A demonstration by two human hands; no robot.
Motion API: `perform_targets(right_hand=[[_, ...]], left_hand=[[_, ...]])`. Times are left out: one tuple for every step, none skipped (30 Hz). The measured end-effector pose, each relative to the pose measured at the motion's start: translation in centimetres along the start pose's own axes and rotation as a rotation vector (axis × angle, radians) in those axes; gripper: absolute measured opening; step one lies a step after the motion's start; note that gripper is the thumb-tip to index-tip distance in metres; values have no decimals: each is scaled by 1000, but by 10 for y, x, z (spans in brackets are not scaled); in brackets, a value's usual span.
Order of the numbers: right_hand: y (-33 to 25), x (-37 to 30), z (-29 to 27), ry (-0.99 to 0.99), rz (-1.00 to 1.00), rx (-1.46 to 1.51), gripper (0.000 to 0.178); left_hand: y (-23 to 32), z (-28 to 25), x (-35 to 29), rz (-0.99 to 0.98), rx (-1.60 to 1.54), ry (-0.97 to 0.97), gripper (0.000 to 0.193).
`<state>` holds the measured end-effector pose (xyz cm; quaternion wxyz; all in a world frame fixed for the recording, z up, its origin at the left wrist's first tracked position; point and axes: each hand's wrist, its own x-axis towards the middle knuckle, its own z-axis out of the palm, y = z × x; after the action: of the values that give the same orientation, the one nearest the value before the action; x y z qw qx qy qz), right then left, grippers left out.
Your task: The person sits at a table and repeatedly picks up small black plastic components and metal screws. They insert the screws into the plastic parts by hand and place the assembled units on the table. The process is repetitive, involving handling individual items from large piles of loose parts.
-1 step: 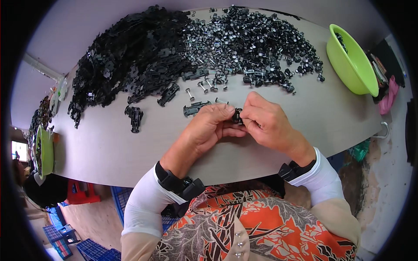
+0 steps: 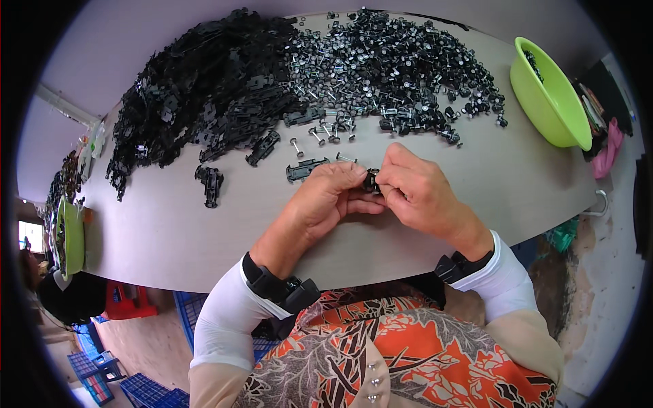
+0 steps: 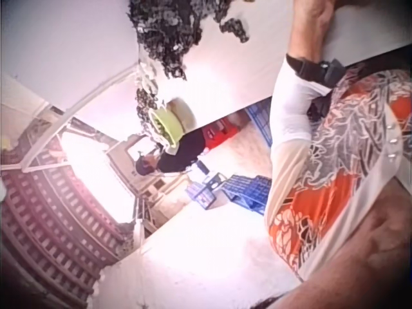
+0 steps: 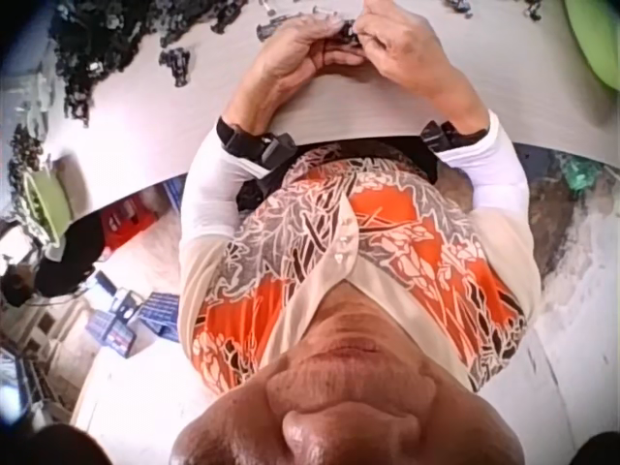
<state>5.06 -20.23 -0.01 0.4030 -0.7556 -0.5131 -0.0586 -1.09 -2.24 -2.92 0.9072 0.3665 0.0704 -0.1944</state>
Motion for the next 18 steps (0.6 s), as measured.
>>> perform_targets(right_hand=[[0, -1, 0, -1, 13, -6, 10], [0, -1, 0, -3, 26, -12, 10], [-1, -1, 1, -10, 18, -12, 11], [-2, 0, 0, -17, 14, -15, 11], [-3, 0, 0, -24, 8, -18, 12], [-4, -2, 1, -12, 10, -18, 13], [-4, 0, 3, 5, 4, -16, 14], [-4, 1, 4, 21, -4, -13, 15], [-5, 1, 4, 35, -2, 9, 18], [-5, 1, 5, 49, -6, 39, 20], [-5, 1, 7, 62, -9, 69, 23], [-6, 1, 9, 53, -48, 87, 26], [-8, 0, 10, 47, -85, 99, 30], [-10, 0, 12, 41, -122, 112, 33], [-13, 1, 17, 26, -132, 168, 35], [-15, 0, 21, 8, -139, 220, 36], [-16, 0, 23, -10, -146, 272, 38], [-17, 1, 22, -68, -73, 358, 34]], left_hand=[[0, 0, 0, -1, 25, 2, 16], [0, 0, 0, -1, 50, 4, 16], [0, 1, 0, 2, 74, 8, 16], [0, 2, 0, 4, 97, 8, 16], [0, 3, -1, 6, 119, 9, 16], [-1, 5, -2, 22, 146, 12, 16], [1, 5, -4, 46, 181, 19, 15], [3, 6, -6, 70, 215, 26, 15], [4, 8, -8, 72, 237, 32, 15], [5, 11, -10, 77, 262, 45, 15], [6, 13, -13, 82, 287, 58, 16], [5, 16, -16, 89, 326, 107, 17], [5, 21, -21, 100, 403, 135, 15], [1, 16, -22, 108, 423, 176, 15], [-2, 11, -24, 115, 444, 216, 15], [-1, 11, -28, 150, 463, 251, 17], [1, 10, -33, 185, 481, 285, 19], [3, 9, -40, 220, 499, 319, 21]])
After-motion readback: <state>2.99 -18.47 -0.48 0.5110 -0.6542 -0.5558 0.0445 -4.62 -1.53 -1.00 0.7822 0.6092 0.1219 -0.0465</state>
